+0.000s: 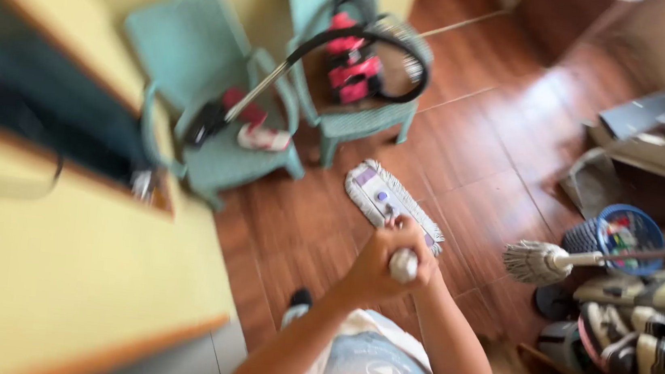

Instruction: Mopping the tiled and wooden floors across various rooms in a home.

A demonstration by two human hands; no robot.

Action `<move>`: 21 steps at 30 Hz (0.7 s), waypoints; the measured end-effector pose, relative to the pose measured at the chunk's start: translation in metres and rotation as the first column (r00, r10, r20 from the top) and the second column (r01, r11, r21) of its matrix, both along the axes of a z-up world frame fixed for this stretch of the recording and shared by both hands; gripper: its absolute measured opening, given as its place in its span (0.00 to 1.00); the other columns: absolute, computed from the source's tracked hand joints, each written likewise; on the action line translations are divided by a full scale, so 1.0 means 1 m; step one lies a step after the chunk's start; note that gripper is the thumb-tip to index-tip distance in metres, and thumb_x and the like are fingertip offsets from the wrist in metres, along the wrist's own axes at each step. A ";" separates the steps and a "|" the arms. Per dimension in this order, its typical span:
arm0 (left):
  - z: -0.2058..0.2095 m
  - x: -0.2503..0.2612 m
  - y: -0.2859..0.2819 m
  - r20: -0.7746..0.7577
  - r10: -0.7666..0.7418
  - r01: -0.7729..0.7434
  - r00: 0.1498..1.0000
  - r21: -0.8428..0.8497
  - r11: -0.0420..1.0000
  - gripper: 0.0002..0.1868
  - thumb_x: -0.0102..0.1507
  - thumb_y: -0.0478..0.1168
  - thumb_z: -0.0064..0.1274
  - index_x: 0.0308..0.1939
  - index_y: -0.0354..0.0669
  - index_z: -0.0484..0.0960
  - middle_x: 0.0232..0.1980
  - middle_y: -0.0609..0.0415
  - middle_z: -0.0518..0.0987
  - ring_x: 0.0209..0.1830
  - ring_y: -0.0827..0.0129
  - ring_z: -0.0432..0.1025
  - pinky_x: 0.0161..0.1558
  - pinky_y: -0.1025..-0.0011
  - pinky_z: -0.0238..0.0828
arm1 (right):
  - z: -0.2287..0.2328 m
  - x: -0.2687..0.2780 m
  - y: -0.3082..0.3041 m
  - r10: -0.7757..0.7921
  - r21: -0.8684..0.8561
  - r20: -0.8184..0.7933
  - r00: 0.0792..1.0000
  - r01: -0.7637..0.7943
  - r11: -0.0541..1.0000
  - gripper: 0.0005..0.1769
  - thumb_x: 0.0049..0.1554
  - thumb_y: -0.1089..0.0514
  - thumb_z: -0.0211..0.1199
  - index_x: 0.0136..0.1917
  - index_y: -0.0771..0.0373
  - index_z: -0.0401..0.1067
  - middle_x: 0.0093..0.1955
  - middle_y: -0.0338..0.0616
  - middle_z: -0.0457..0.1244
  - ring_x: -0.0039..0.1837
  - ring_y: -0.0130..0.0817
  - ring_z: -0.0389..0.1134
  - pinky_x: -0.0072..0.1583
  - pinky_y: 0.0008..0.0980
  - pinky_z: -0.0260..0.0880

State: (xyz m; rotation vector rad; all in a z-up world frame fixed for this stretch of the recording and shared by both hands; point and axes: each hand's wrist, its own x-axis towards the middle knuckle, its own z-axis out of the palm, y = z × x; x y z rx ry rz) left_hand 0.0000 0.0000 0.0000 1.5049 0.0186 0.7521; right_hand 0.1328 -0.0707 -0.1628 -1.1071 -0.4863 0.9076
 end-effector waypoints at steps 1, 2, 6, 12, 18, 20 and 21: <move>0.000 0.001 0.009 -0.002 -0.052 0.052 0.999 0.006 0.999 0.08 0.60 0.36 0.59 0.34 0.39 0.75 0.32 0.56 0.74 0.35 0.74 0.69 0.42 0.71 0.70 | -0.045 0.027 0.020 -0.052 0.006 -0.002 0.999 0.052 0.999 0.15 0.53 0.52 0.56 0.54 0.53 0.70 0.45 0.29 0.64 0.50 0.17 0.65 0.55 0.19 0.67; -0.001 0.002 0.018 -0.047 -0.113 0.114 0.992 0.004 0.994 0.08 0.59 0.36 0.59 0.31 0.39 0.75 0.30 0.56 0.74 0.33 0.73 0.69 0.40 0.71 0.69 | -0.090 0.049 0.031 -0.139 -0.279 -0.212 0.967 0.077 0.957 0.11 0.57 0.49 0.56 0.48 0.55 0.66 0.39 0.32 0.61 0.42 0.22 0.60 0.46 0.25 0.61; -0.008 0.020 0.047 -0.098 -0.285 0.294 0.954 0.101 0.950 0.09 0.57 0.36 0.61 0.27 0.41 0.75 0.27 0.54 0.74 0.29 0.67 0.70 0.37 0.68 0.69 | -0.103 0.060 0.039 -0.298 -0.311 -0.019 0.954 0.278 0.909 0.12 0.58 0.48 0.55 0.46 0.58 0.65 0.36 0.35 0.57 0.35 0.28 0.55 0.37 0.30 0.58; -0.017 0.084 0.085 0.004 -0.405 0.394 0.914 0.225 0.891 0.09 0.56 0.35 0.61 0.27 0.41 0.74 0.28 0.50 0.75 0.32 0.57 0.71 0.40 0.65 0.69 | 0.080 0.051 0.078 -0.423 0.078 0.446 0.789 0.436 0.896 0.14 0.55 0.52 0.52 0.52 0.60 0.67 0.38 0.34 0.56 0.36 0.27 0.55 0.36 0.28 0.60; -0.011 0.188 0.121 -0.005 -0.419 0.404 0.908 0.274 0.873 0.10 0.56 0.33 0.60 0.25 0.41 0.72 0.27 0.49 0.73 0.30 0.55 0.70 0.38 0.64 0.68 | 0.025 0.187 0.097 -0.549 0.020 0.085 0.832 0.549 0.835 0.10 0.59 0.52 0.53 0.48 0.59 0.66 0.36 0.35 0.57 0.35 0.26 0.56 0.36 0.27 0.60; -0.007 0.237 0.131 -0.011 -0.455 0.438 0.891 0.289 0.851 0.09 0.56 0.34 0.60 0.25 0.42 0.73 0.27 0.50 0.74 0.30 0.55 0.71 0.37 0.63 0.68 | 0.015 0.241 0.100 -0.580 0.007 -0.037 0.813 0.581 0.814 0.09 0.60 0.52 0.53 0.47 0.59 0.66 0.35 0.35 0.58 0.34 0.26 0.56 0.36 0.26 0.61; -0.005 0.260 0.132 -0.022 -0.469 0.454 0.883 0.293 0.842 0.09 0.55 0.34 0.60 0.25 0.42 0.74 0.27 0.50 0.75 0.29 0.56 0.71 0.37 0.63 0.68 | 0.010 0.266 0.098 -0.590 -0.006 -0.100 0.801 0.592 0.806 0.09 0.60 0.52 0.53 0.47 0.59 0.66 0.35 0.35 0.58 0.34 0.26 0.56 0.36 0.26 0.61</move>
